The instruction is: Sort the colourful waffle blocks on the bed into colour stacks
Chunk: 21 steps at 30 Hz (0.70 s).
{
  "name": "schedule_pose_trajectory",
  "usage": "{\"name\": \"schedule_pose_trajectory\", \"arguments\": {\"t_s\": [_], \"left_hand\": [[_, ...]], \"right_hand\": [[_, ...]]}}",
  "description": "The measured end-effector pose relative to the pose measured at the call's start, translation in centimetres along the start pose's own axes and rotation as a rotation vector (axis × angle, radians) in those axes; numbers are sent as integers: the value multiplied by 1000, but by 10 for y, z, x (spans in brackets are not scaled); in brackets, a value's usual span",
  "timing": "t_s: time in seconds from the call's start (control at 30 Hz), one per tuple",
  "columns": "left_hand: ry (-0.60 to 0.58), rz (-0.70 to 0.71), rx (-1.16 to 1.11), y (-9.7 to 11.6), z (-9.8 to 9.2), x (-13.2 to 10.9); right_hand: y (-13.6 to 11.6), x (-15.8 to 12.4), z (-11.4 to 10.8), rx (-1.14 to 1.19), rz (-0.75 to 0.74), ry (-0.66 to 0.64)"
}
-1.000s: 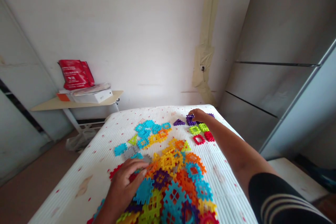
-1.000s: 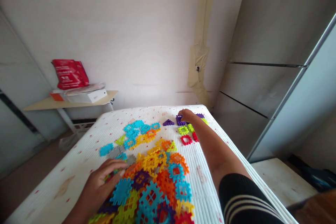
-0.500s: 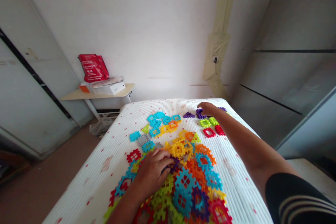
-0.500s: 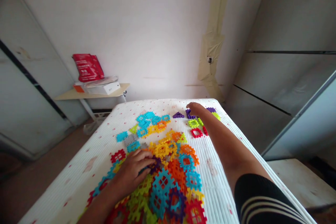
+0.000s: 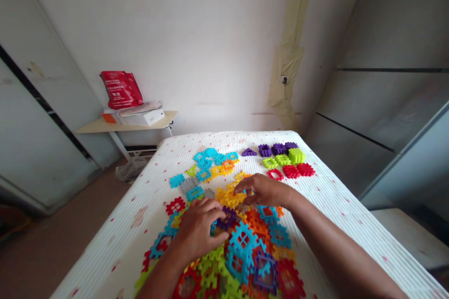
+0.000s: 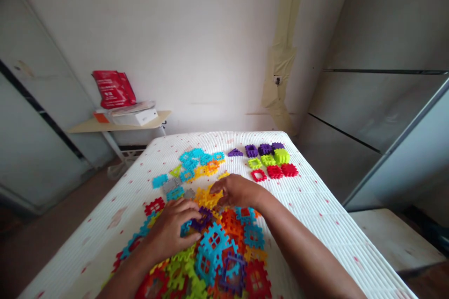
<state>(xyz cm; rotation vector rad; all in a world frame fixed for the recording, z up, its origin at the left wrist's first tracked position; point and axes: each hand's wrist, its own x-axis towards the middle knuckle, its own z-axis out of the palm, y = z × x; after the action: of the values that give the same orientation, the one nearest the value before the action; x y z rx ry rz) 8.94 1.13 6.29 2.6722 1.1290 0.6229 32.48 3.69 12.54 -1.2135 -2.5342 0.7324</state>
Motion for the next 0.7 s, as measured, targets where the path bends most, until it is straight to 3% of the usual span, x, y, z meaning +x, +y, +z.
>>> {"name": "schedule_pose_trajectory", "arguments": {"t_s": [0.2, 0.33, 0.47, 0.6, 0.7], "left_hand": [[74, 61, 17, 2, -2, 0], [222, 38, -93, -1, -6, 2], [402, -255, -419, -7, -9, 0], [412, -602, -789, -9, -9, -2], [413, -680, -958, -10, -6, -3]], "right_hand": [[-10, 1, 5, -60, -31, -61], [-6, 0, 5, -97, 20, -33], [1, 1, 8, -130, -6, 116], [2, 5, 19, -90, -76, 293], [-5, 9, 31, -43, -206, 373]]}}
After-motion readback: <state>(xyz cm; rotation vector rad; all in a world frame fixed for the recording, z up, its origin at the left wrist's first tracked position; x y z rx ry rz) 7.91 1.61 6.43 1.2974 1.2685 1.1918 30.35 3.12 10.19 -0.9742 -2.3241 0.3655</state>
